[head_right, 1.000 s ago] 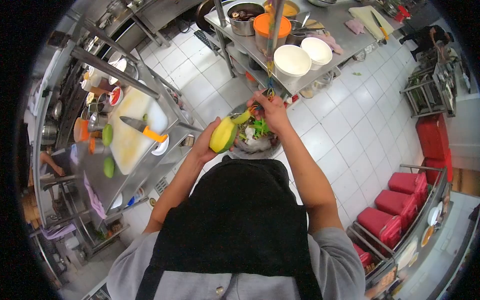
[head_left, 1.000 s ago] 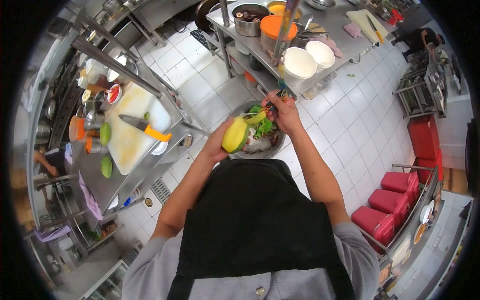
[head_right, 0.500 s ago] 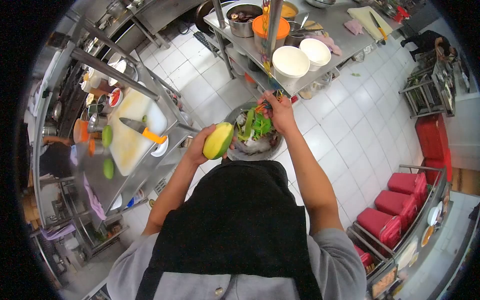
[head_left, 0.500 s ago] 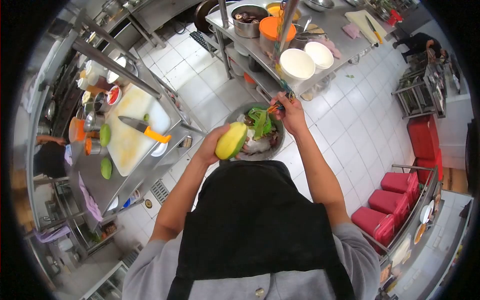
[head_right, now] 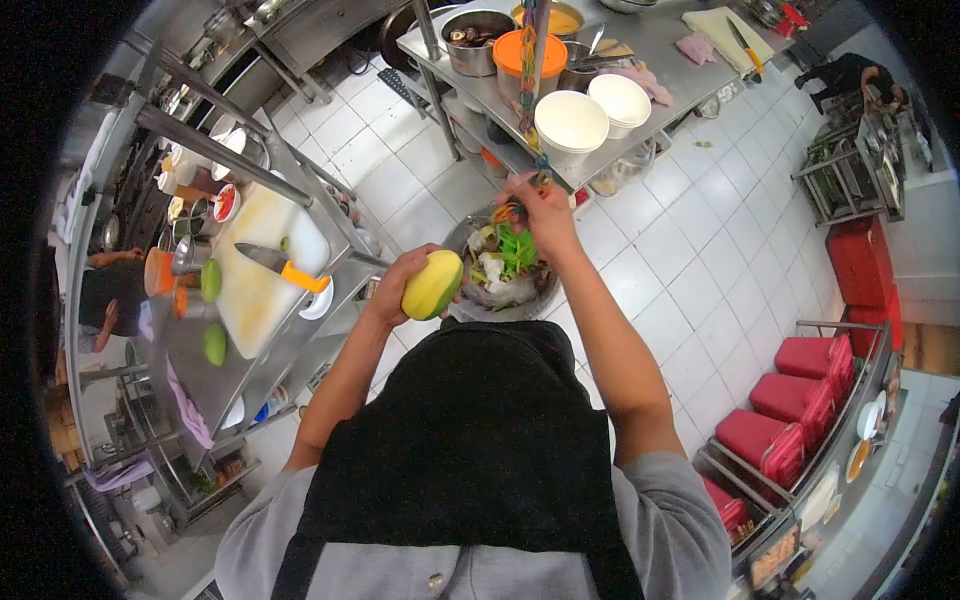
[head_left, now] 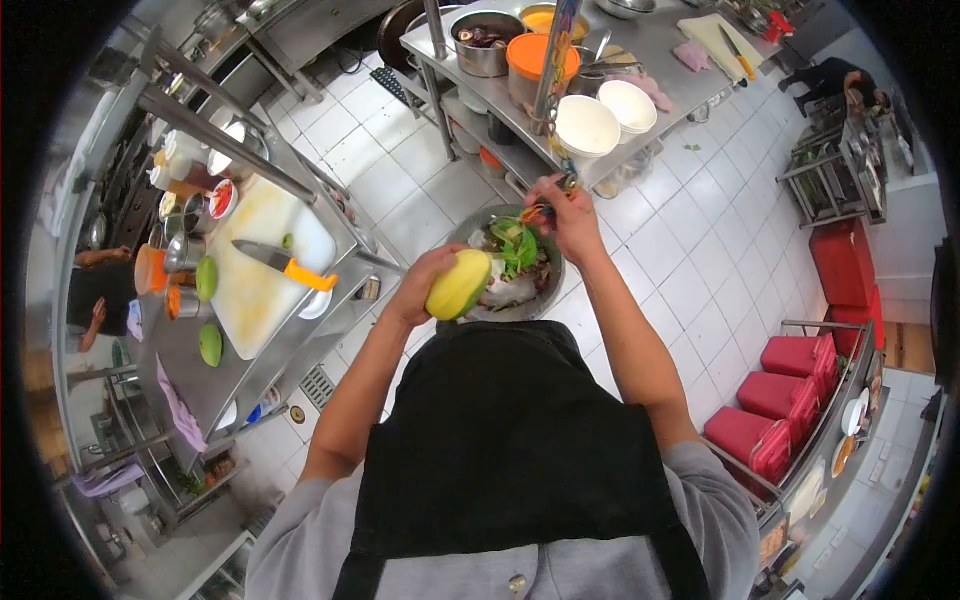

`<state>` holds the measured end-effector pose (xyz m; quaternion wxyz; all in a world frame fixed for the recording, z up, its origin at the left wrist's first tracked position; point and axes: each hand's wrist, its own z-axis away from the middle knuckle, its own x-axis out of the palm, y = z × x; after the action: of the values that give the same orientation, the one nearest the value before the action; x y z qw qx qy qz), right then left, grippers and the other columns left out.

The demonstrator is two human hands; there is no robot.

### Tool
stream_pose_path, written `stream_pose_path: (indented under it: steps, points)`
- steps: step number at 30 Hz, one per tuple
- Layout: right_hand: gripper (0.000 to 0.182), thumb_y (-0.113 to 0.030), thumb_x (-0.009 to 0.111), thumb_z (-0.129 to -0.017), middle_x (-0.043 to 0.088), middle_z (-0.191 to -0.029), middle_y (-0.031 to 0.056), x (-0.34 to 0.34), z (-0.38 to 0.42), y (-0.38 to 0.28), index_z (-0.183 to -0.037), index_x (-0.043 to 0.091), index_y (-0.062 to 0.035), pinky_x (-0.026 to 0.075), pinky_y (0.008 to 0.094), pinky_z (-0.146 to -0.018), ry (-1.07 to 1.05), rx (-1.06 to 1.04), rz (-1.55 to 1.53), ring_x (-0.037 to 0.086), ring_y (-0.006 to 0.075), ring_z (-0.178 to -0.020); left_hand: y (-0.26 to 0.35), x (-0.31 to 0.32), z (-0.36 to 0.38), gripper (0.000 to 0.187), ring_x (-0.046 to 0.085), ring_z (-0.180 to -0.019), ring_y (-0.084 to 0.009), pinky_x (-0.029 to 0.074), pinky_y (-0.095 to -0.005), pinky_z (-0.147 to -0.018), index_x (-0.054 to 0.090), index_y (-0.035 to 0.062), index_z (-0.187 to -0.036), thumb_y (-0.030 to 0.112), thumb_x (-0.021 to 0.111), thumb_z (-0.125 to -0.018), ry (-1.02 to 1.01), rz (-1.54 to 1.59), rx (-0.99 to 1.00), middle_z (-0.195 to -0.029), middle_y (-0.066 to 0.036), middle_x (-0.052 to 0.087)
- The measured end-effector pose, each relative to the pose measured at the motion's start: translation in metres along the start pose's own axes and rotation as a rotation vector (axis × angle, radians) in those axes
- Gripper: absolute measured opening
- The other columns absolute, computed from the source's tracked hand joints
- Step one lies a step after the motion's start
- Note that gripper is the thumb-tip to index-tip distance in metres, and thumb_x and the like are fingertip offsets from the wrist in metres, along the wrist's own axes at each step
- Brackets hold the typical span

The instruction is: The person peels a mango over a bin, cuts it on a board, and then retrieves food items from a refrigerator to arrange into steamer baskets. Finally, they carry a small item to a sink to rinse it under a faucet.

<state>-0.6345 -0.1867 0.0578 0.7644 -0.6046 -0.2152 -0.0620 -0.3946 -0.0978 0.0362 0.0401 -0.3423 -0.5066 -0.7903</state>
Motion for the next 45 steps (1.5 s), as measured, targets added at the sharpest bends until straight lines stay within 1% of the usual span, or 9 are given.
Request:
stream_pose_path:
  steps: [6, 8, 10, 16, 23, 31, 37, 40, 45]
  points:
    - [0.021, -0.029, 0.060, -0.095, 0.065, -0.081, 0.0053, -0.008, 0.004, -0.002, -0.094, 0.056, -0.0091, 0.041, 0.0223, -0.047, 0.007, -0.041, 0.011, 0.057, 0.0100, -0.060, -0.020, -0.008, -0.005, 0.052, 0.064, -0.091, -0.0297, 0.056, -0.0434, -0.073, 0.053, 0.0025, -0.117, 0.050, 0.045, -0.097, 0.191, 0.448, 0.046, -0.098, -0.019, 0.063]
    - [0.022, -0.030, 0.059, -0.096, 0.065, -0.082, 0.0052, -0.007, 0.003, 0.006, -0.094, 0.056, -0.0079, 0.042, 0.0227, -0.048, 0.037, -0.192, 0.336, 0.057, 0.0097, -0.061, -0.026, -0.019, -0.016, 0.052, 0.064, -0.089, -0.0300, 0.055, -0.0432, -0.072, 0.055, 0.0032, -0.115, 0.051, 0.046, -0.096, 0.169, 0.411, 0.055, -0.097, -0.018, 0.063]
    - [0.023, -0.030, 0.059, -0.096, 0.065, -0.083, 0.0053, 0.005, 0.008, 0.000, -0.093, 0.056, -0.0072, 0.043, 0.0227, -0.049, 0.030, -0.190, 0.262, 0.057, 0.0097, -0.062, -0.029, -0.023, -0.021, 0.051, 0.064, -0.086, -0.0275, 0.054, -0.0419, -0.071, 0.056, 0.0050, -0.111, 0.053, 0.048, -0.095, 0.350, 0.429, -0.010, -0.094, -0.016, 0.063]
    - [0.019, -0.023, 0.057, -0.097, 0.066, -0.083, 0.0060, 0.032, 0.039, 0.003, -0.090, 0.056, -0.0051, 0.046, 0.0249, -0.055, -0.065, -0.148, 0.215, 0.060, 0.0107, -0.071, -0.028, -0.011, -0.032, 0.039, 0.063, -0.081, -0.0228, 0.052, -0.0372, -0.066, 0.058, 0.0109, -0.101, 0.049, 0.053, -0.094, 0.452, 0.560, -0.042, -0.089, -0.009, 0.064]
    - [0.023, -0.027, 0.057, -0.097, 0.066, -0.081, 0.0056, 0.043, 0.047, 0.016, -0.090, 0.057, -0.0049, 0.047, 0.0217, -0.052, -0.228, -0.104, 0.108, 0.061, 0.0105, -0.067, -0.032, -0.010, -0.036, 0.034, 0.064, -0.081, -0.0213, 0.053, -0.0387, -0.070, 0.056, 0.0111, -0.099, 0.044, 0.055, -0.094, 0.416, 0.569, -0.045, -0.089, -0.005, 0.063]
    - [0.019, -0.020, 0.058, -0.098, 0.066, -0.083, 0.0049, 0.039, 0.044, 0.013, -0.091, 0.058, -0.0025, 0.048, 0.0242, -0.061, -0.318, -0.062, 0.108, 0.060, 0.0103, -0.070, -0.036, -0.004, -0.033, 0.042, 0.063, -0.098, -0.0241, 0.053, -0.0413, -0.084, 0.055, 0.0068, -0.116, 0.044, 0.052, -0.096, 0.341, 0.646, -0.047, -0.106, -0.010, 0.064]
    - [0.021, -0.025, 0.059, -0.096, 0.066, -0.082, 0.0050, 0.035, 0.028, 0.020, -0.091, 0.060, -0.0043, 0.047, 0.0251, -0.055, -0.301, -0.253, 0.288, 0.060, 0.0109, -0.069, -0.038, -0.003, -0.031, 0.043, 0.064, -0.088, -0.0285, 0.054, -0.0405, -0.076, 0.055, 0.0045, -0.106, 0.046, 0.051, -0.096, 0.453, 0.603, -0.085, -0.095, -0.012, 0.064]
    - [0.021, -0.027, 0.060, -0.095, 0.066, -0.081, 0.0054, 0.006, -0.003, 0.012, -0.091, 0.058, -0.0057, 0.046, 0.0249, -0.052, -0.075, -0.184, 0.209, 0.059, 0.0111, -0.066, -0.037, 0.000, -0.014, 0.042, 0.065, -0.080, -0.0273, 0.054, -0.0413, -0.068, 0.055, 0.0065, -0.105, 0.047, 0.052, -0.095, 0.438, 0.378, -0.142, -0.088, -0.012, 0.064]
    - [0.024, -0.029, 0.059, -0.095, 0.064, -0.081, 0.0058, -0.004, -0.003, -0.002, -0.087, 0.055, -0.0069, 0.042, 0.0223, -0.048, -0.057, -0.105, 0.088, 0.055, 0.0100, -0.060, -0.040, 0.002, -0.008, 0.045, 0.063, -0.072, -0.0260, 0.052, -0.0391, -0.063, 0.056, 0.0086, -0.105, 0.052, 0.049, -0.095, 0.392, 0.447, -0.116, -0.084, -0.011, 0.063]
